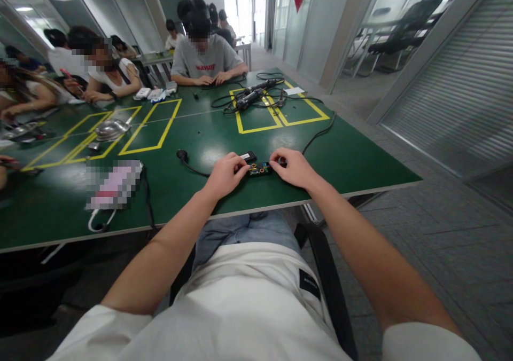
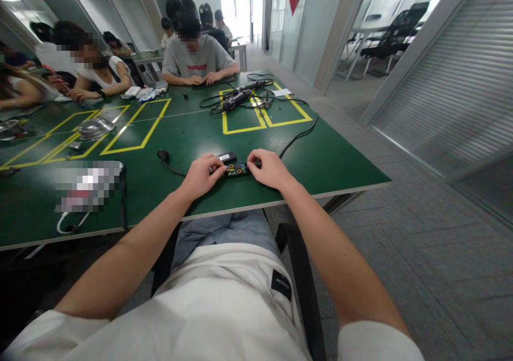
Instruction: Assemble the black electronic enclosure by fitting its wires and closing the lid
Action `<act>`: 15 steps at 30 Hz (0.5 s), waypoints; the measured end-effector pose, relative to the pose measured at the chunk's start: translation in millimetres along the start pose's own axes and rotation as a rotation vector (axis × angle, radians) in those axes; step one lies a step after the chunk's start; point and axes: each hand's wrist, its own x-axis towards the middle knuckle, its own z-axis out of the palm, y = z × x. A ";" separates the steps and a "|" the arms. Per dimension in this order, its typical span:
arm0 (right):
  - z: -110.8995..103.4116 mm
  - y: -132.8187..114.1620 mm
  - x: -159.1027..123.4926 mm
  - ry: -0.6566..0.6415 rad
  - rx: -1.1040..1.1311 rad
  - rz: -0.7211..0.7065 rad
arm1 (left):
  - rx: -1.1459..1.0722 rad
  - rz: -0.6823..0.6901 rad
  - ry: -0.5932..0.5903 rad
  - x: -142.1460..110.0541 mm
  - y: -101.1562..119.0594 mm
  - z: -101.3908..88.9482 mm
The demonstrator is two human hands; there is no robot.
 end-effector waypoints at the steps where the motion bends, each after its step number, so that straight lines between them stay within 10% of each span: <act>1: -0.4 -0.5 -0.2 0.001 0.000 0.002 | -0.002 0.002 0.006 -0.4 0.4 -0.2; 15: -1.5 0.2 -0.3 -0.038 -0.052 0.048 | -0.008 0.064 -0.078 -1.5 -1.1 -2.8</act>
